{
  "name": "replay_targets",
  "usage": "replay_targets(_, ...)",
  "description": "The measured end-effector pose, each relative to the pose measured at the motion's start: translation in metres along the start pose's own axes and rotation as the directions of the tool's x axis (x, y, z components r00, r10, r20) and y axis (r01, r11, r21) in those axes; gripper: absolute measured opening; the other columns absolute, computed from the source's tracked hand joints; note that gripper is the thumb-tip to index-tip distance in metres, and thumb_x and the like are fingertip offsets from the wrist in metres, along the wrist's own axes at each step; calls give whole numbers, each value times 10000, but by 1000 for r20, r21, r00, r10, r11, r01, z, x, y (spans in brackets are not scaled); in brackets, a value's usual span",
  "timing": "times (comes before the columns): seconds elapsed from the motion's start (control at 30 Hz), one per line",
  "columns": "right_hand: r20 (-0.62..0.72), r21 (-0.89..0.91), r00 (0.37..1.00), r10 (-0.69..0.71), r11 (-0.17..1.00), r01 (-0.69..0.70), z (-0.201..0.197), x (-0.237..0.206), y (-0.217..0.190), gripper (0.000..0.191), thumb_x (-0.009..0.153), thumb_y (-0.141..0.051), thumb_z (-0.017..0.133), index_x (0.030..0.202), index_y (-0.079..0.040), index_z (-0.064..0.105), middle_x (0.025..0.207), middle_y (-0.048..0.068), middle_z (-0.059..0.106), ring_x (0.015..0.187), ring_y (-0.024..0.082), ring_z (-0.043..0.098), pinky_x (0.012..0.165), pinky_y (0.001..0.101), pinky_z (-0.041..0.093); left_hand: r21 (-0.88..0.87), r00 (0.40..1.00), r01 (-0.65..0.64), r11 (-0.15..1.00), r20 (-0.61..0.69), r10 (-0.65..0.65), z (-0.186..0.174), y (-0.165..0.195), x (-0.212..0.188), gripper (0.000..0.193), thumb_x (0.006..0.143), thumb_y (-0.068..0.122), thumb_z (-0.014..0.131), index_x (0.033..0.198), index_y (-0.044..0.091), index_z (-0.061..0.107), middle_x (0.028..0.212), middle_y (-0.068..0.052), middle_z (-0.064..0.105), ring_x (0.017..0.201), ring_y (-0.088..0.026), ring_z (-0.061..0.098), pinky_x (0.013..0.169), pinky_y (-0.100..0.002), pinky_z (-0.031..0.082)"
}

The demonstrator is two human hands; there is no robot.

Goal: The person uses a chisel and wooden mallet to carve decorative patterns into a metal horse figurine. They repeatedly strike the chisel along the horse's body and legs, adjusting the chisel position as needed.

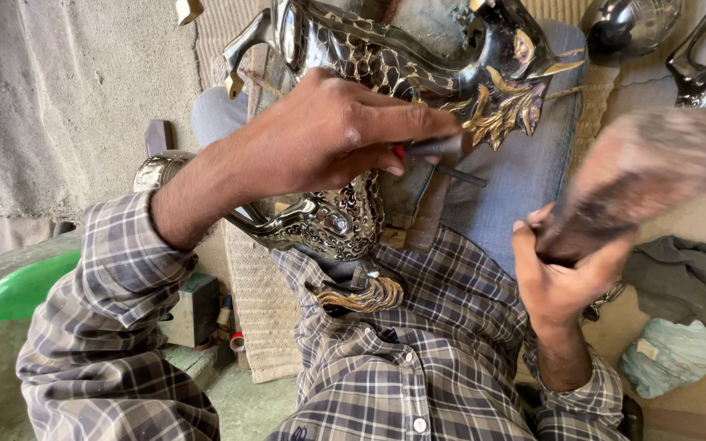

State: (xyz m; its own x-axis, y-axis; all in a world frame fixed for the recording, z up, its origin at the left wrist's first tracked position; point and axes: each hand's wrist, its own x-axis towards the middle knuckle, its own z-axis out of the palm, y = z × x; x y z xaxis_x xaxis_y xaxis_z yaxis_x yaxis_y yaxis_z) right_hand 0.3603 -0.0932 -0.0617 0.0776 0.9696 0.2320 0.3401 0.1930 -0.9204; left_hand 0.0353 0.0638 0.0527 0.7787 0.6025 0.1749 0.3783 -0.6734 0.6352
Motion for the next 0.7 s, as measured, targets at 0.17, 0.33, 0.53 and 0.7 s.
replay_targets(0.17,-126,293,990,-68,951,102,2,8,-8,989,1037,123,750,1646,-172,30,1109,105,650,896,152,680,821,280,625,-3,998,23,1000,52,-23,1,0,0,567,933,94,759,1471,175,599,1258,-65,759,936,-183,785,668,-339,625)
replay_targets(0.33,120,-115,991,-53,991,67,5,29,-19,681,943,144,751,1462,-75,369,1016,152,685,868,220,730,788,309,639,-42,999,36,998,22,-35,0,2,-1,555,942,136,774,1468,176,599,1258,-66,755,955,-194,782,713,-360,636)
replay_targets(0.53,98,-24,995,22,1000,-20,11,43,-34,726,866,116,738,1454,74,314,990,115,658,837,196,677,766,303,603,-61,1000,30,998,-7,-30,0,1,-3,518,986,132,769,1475,164,600,1269,-66,756,969,-204,780,728,-362,635)
replay_targets(0.7,166,-61,986,-1,998,11,5,56,-34,735,898,118,768,1478,67,319,987,139,666,830,212,691,784,320,594,-73,999,39,997,-14,-40,1,2,-3,528,962,104,763,1463,160,607,1263,-65,762,933,-207,782,674,-362,616)
